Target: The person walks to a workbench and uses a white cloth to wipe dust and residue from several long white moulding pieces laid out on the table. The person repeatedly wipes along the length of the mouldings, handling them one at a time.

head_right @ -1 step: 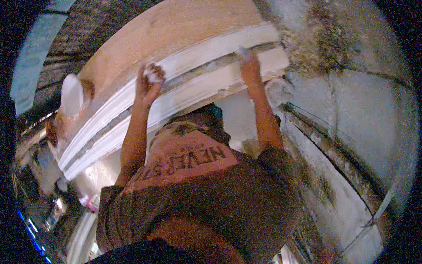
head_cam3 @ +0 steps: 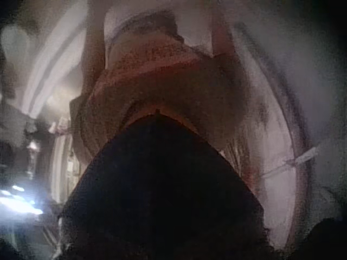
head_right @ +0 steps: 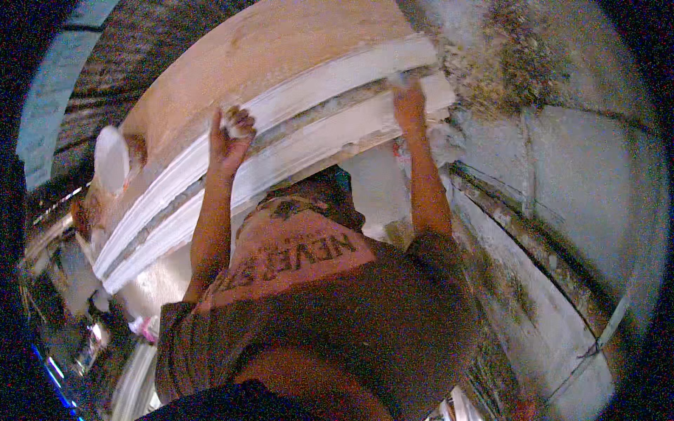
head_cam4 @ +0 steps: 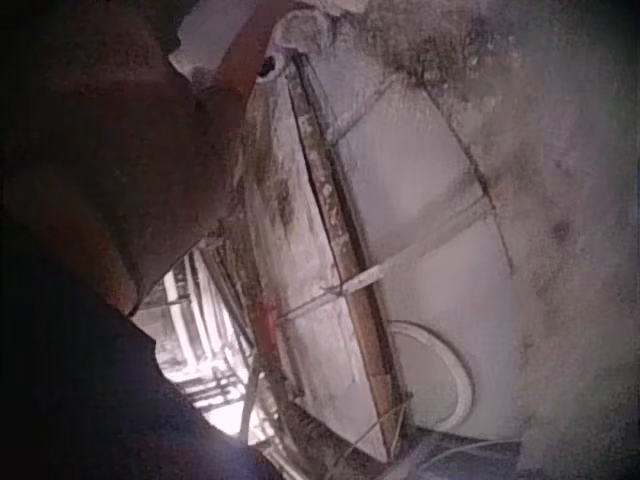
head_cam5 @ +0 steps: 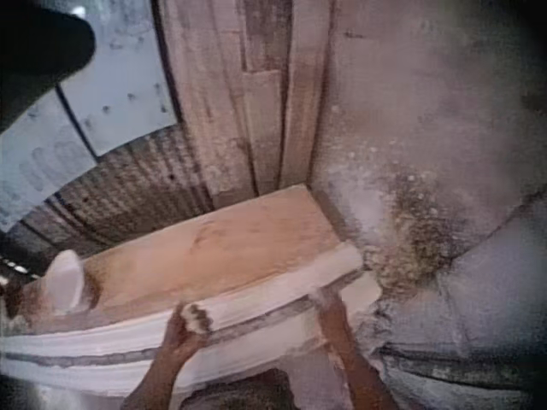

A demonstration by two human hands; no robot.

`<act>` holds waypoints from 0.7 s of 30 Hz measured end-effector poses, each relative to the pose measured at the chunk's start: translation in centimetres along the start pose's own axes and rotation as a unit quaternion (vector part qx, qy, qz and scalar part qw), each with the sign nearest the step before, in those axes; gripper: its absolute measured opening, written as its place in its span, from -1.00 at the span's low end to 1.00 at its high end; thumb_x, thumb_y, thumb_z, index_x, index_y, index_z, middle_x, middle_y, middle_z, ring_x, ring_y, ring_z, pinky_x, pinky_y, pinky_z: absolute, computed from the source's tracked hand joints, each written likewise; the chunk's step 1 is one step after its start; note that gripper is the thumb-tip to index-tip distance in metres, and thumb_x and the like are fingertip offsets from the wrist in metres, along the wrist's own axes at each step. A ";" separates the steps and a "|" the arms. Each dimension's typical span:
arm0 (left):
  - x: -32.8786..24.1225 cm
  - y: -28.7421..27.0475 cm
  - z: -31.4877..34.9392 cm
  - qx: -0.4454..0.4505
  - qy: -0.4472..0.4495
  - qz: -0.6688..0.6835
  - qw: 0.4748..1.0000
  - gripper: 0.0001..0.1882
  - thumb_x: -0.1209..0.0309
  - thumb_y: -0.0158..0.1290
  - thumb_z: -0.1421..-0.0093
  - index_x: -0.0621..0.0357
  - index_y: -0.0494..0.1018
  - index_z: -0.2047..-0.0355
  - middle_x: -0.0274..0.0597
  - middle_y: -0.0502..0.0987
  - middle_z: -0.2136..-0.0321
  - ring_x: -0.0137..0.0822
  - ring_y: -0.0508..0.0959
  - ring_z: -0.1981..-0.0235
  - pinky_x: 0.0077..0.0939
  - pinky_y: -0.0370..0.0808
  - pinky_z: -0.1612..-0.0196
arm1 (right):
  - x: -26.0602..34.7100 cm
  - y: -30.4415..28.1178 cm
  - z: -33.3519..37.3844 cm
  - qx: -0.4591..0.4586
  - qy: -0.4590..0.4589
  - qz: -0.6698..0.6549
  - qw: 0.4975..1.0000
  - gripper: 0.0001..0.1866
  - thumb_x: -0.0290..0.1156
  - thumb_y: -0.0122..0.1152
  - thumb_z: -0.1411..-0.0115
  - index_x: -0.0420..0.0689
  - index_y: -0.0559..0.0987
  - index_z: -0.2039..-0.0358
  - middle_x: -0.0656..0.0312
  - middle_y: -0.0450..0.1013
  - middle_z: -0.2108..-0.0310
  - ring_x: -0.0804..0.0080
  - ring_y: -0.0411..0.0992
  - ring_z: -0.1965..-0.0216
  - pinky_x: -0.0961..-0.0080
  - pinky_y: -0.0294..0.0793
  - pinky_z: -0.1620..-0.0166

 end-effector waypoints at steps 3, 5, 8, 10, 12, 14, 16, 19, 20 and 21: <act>0.6 2.8 0.2 0.024 -0.006 0.012 1.000 -0.75 0.25 -0.13 -0.24 0.09 0.24 0.52 -0.38 0.16 0.64 -0.48 0.16 0.57 -0.58 0.18 0.47 | -11.5 -5.3 -3.1 -0.089 0.185 0.088 0.975 -0.46 -0.02 0.13 -0.04 -0.33 0.48 0.26 -0.19 0.43 0.30 -0.06 0.41 0.21 0.15 0.38 0.13; 1.0 3.5 -0.2 0.048 -0.029 0.015 0.998 -0.78 0.29 -0.14 -0.24 0.11 0.26 0.50 -0.37 0.16 0.64 -0.49 0.16 0.55 -0.59 0.21 0.47 | -21.4 -6.0 -3.7 -0.084 0.259 0.159 0.949 -0.41 0.07 0.15 -0.01 -0.33 0.51 0.35 -0.17 0.45 0.33 0.03 0.45 0.22 0.21 0.41 0.18; 0.4 2.7 0.0 0.013 0.005 0.030 0.999 -0.81 0.31 -0.15 -0.25 0.14 0.28 0.45 -0.35 0.18 0.61 -0.49 0.17 0.54 -0.60 0.26 0.46 | -21.7 -6.2 -6.1 -0.085 0.257 0.253 0.929 -0.44 0.06 0.16 0.01 -0.30 0.53 0.36 -0.13 0.46 0.32 0.07 0.47 0.23 0.25 0.44 0.19; 0.0 2.7 0.6 0.009 0.029 0.025 0.999 -0.83 0.36 -0.16 -0.25 0.21 0.29 0.39 -0.28 0.19 0.54 -0.46 0.20 0.51 -0.65 0.35 0.53 | -20.3 -5.9 -7.2 -0.072 0.233 0.308 0.920 -0.44 0.06 0.16 0.01 -0.29 0.54 0.35 -0.12 0.47 0.32 0.05 0.47 0.24 0.26 0.45 0.18; -0.8 1.9 1.1 -0.001 0.043 0.041 0.998 -0.83 0.37 -0.16 -0.25 0.24 0.28 0.37 -0.25 0.19 0.51 -0.45 0.21 0.49 -0.69 0.36 0.60 | -19.7 -4.7 -7.8 -0.029 0.222 0.351 0.909 -0.42 0.07 0.16 0.01 -0.30 0.53 0.34 -0.12 0.47 0.32 0.02 0.47 0.25 0.26 0.46 0.17; -1.1 2.2 2.1 0.011 0.034 0.063 0.997 -0.84 0.39 -0.14 -0.24 0.27 0.27 0.36 -0.24 0.18 0.50 -0.46 0.22 0.49 -0.78 0.34 0.69 | -19.6 -5.0 -8.0 -0.009 0.228 0.324 0.918 -0.42 0.07 0.18 0.04 -0.30 0.53 0.33 -0.11 0.46 0.31 -0.01 0.46 0.24 0.23 0.45 0.16; -2.0 1.7 3.1 0.008 0.041 0.071 0.997 -0.84 0.40 -0.13 -0.24 0.27 0.27 0.36 -0.25 0.18 0.50 -0.48 0.22 0.48 -0.80 0.31 0.71 | -18.3 -5.6 -8.1 -0.012 0.221 0.302 0.927 -0.43 0.04 0.20 0.04 -0.30 0.53 0.33 -0.10 0.46 0.30 -0.03 0.45 0.22 0.21 0.43 0.14; -3.6 0.3 4.6 -0.034 0.084 0.046 0.995 -0.86 0.42 -0.13 -0.23 0.27 0.28 0.35 -0.26 0.18 0.49 -0.48 0.22 0.49 -0.81 0.23 0.74 | -16.8 -5.3 -8.4 -0.033 0.138 0.298 0.944 -0.49 -0.03 0.16 -0.01 -0.31 0.50 0.29 -0.10 0.45 0.32 -0.02 0.43 0.22 0.18 0.42 0.14; -4.2 -0.5 5.0 -0.053 0.094 0.039 0.993 -0.86 0.42 -0.13 -0.23 0.27 0.28 0.34 -0.26 0.18 0.49 -0.48 0.22 0.49 -0.81 0.21 0.75 | -18.1 -4.2 -8.5 -0.027 0.077 0.313 0.946 -0.50 -0.06 0.12 -0.04 -0.31 0.49 0.27 -0.10 0.44 0.34 -0.01 0.44 0.23 0.18 0.43 0.17; -4.4 -1.1 5.4 -0.063 0.093 0.047 0.993 -0.87 0.44 -0.12 -0.22 0.27 0.29 0.34 -0.26 0.19 0.49 -0.47 0.22 0.49 -0.78 0.17 0.74 | -16.9 -3.8 -8.9 -0.018 0.010 0.326 0.945 -0.52 -0.09 0.07 -0.07 -0.31 0.47 0.24 -0.09 0.44 0.37 0.00 0.44 0.24 0.17 0.43 0.19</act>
Point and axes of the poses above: each hand's wrist, its own z-axis away from the middle knuckle, its own y-axis out of the palm, x = y × z, the point moved 9 cm from there along -z, towards the middle knuckle
